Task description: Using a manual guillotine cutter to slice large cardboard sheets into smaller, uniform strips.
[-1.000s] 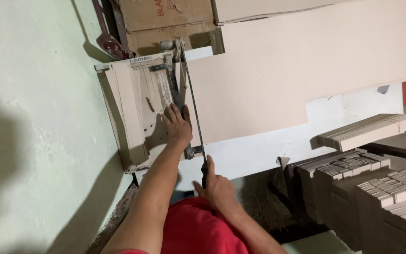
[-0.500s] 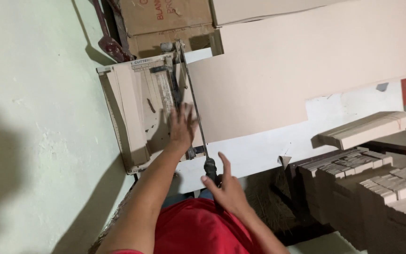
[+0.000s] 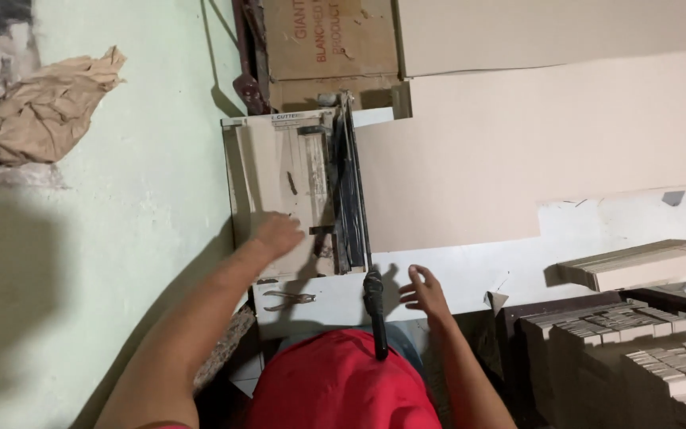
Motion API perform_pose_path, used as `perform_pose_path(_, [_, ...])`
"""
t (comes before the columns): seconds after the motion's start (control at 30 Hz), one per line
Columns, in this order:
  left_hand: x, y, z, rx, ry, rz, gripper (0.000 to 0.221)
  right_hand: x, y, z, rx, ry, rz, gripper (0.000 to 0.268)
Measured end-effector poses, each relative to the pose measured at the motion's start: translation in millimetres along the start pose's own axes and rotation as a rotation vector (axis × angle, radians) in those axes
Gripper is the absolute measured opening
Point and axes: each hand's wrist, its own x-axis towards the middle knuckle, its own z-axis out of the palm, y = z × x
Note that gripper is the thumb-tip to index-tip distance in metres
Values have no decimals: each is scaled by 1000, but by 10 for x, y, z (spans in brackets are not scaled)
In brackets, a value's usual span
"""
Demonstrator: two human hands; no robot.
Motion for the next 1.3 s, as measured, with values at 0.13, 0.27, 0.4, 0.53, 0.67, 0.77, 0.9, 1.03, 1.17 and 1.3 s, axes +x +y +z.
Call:
perform_pose_path(0.13, [-242, -200, -501, -4, -80, -191, 34, 171, -96, -24, 241, 120, 22, 89])
perform_pose_path(0.27, [-256, -12, -1314, -486, -87, -858, 101, 255, -411, -26, 521, 160, 2, 98])
perform_pose_path(0.4, [-88, -44, -963, -947, -35, -1177, 119, 499, -348, -144, 681, 202, -15, 67])
perform_pose_path(0.53, [-33, -53, -1022, -864, 46, -1147, 91, 549, 64, -242, 774, 198, -81, 45])
perform_pose_path(0.67, [-60, -42, -1143, -888, 6, -1115, 92, 586, 378, -141, 633, 99, 18, 42])
perform_pose_path(0.77, [-14, 45, -1231, -600, 6, -1041, 92, 456, -25, 123, 538, 104, 4, 48])
perform_pose_path(0.9, [221, 253, -1513, -411, -54, -809, 76, 600, -171, 103, 476, 86, -2, 50])
perform_pose_path(1.03, [618, 387, -1356, -611, -112, -616, 86, 679, -221, 99, 425, 68, -23, 48])
perform_pose_path(1.17, [1061, 589, -1004, -593, -241, -556, 115, 730, -225, 94, 374, 69, -7, 45])
perform_pose_path(1.3, [1170, 668, -1018, -480, -416, -608, 113, 590, -366, 71, 17, 19, 68, 60])
